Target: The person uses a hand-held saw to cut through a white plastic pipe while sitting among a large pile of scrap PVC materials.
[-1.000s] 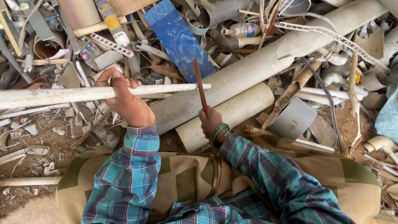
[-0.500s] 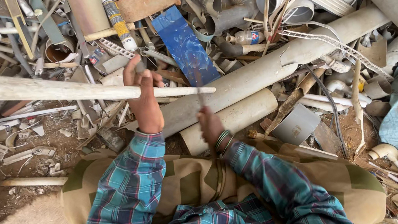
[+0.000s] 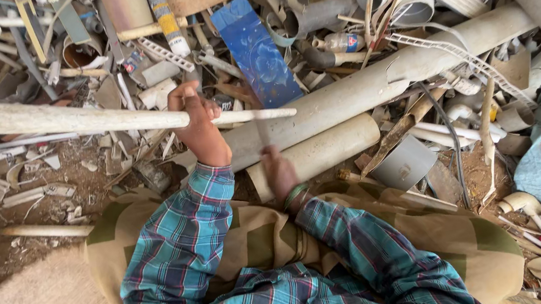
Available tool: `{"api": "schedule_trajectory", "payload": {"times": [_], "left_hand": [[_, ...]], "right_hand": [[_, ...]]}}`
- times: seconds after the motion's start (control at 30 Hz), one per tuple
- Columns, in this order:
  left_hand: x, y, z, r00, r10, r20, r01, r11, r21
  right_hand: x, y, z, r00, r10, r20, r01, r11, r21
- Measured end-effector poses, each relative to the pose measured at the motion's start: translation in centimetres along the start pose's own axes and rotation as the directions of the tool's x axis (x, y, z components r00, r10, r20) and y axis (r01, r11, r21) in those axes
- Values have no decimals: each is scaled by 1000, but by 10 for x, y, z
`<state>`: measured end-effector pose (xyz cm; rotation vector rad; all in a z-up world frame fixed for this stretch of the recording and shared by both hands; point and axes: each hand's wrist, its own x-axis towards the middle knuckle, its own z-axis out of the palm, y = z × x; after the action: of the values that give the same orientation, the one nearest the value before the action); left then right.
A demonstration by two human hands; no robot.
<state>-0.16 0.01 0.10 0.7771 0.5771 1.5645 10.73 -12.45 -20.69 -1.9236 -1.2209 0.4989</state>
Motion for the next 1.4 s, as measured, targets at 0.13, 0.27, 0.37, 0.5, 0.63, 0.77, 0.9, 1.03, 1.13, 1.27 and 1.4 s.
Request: {"api": "schedule_trajectory", "payload": {"times": [0.13, 0.27, 0.37, 0.5, 0.63, 0.77, 0.9, 1.03, 1.13, 1.27, 1.4], "left_hand": [[4, 3, 5, 1000, 6, -23, -5, 1000, 9], [4, 1, 5, 1000, -14, -3, 14, 1000, -22], [-1, 0, -2, 1000, -12, -24, 11, 999, -49], [-2, 1, -1, 995, -21, -98, 12, 996, -86], [-6, 6, 3, 997, -45, -59, 44, 999, -23], [-4, 23, 11, 960, -22, 280, 34, 999, -37], [-6, 13, 21, 905, 16, 425, -70, 991, 112], [-18, -12, 23, 993, 81, 91, -90, 991, 97], [-4, -16, 13, 997, 61, -44, -58, 996, 66], [12, -11, 5, 992, 62, -106, -65, 998, -22], [10, -12, 1, 997, 70, -15, -71, 997, -40]], "right_hand": [[33, 13, -44, 755, 629, 186, -655, 736, 168], [3, -27, -28, 995, 83, 46, -93, 960, 264], [3, -31, -25, 995, 59, 75, -72, 981, 180], [23, -23, -52, 853, 493, 173, -522, 816, 248], [18, -31, -39, 990, 130, 49, -136, 979, 153], [35, -28, -51, 942, 333, 52, -336, 919, 204], [40, -28, -79, 836, 519, 176, -548, 788, 280], [24, -32, -54, 982, 177, 71, -185, 972, 145], [16, -19, -48, 997, 73, 32, -76, 992, 105], [26, -20, -56, 870, 460, 177, -489, 850, 195], [13, -7, -25, 968, -249, 44, 248, 969, 19]]}}
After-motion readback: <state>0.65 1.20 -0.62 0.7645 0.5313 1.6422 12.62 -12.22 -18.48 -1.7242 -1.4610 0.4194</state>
